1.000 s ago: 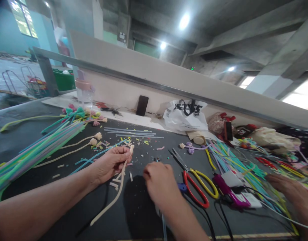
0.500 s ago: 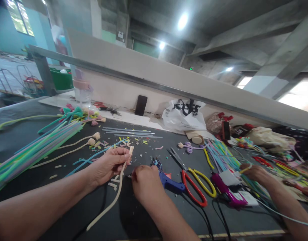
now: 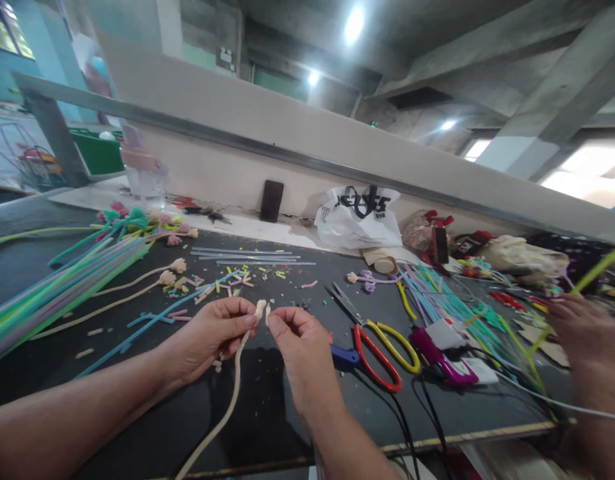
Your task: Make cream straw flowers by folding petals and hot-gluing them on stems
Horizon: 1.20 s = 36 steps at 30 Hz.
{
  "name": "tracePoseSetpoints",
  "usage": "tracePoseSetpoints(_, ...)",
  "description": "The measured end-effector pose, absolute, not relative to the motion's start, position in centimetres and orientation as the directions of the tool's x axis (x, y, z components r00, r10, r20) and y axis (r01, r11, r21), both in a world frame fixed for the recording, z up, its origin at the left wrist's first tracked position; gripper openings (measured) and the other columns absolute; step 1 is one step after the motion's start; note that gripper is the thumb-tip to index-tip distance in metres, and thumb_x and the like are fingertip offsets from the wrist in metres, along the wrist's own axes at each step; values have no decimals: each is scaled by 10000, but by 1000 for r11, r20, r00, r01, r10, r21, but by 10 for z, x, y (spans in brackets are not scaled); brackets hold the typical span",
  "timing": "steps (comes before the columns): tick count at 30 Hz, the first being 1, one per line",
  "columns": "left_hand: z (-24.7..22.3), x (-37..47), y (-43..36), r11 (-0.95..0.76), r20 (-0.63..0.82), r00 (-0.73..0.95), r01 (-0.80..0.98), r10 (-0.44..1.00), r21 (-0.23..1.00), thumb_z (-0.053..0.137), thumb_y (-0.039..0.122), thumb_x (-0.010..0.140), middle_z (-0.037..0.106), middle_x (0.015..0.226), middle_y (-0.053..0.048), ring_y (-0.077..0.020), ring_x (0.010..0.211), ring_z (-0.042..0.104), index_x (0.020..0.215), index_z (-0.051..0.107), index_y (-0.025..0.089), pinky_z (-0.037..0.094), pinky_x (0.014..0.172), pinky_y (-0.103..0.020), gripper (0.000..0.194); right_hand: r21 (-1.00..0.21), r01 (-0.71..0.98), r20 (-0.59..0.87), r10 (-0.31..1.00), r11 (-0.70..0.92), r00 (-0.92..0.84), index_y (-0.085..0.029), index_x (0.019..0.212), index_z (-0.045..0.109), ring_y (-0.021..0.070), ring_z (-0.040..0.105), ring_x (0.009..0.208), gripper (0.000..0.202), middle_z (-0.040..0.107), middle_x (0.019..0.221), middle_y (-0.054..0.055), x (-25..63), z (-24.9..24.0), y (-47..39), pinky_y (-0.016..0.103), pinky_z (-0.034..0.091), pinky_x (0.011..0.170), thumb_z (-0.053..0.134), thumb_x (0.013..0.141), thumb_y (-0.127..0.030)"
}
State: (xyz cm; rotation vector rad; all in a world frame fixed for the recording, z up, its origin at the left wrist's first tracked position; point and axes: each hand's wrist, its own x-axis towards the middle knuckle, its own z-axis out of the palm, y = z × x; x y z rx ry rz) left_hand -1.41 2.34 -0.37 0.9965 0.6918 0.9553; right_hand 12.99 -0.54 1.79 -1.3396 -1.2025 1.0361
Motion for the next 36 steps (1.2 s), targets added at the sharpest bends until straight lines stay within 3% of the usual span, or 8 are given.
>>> tracePoseSetpoints(36,-4,-14,22,139,-32,401,-240,916,961,623,311,719,483,496,74,-28,368,395,757,560,156,290,346,-125,172,-997,48,63,989,57,137,-173,704,589,101,485,572,167,589,628,-25,122,13,-4,209,385,545,651,719,-328)
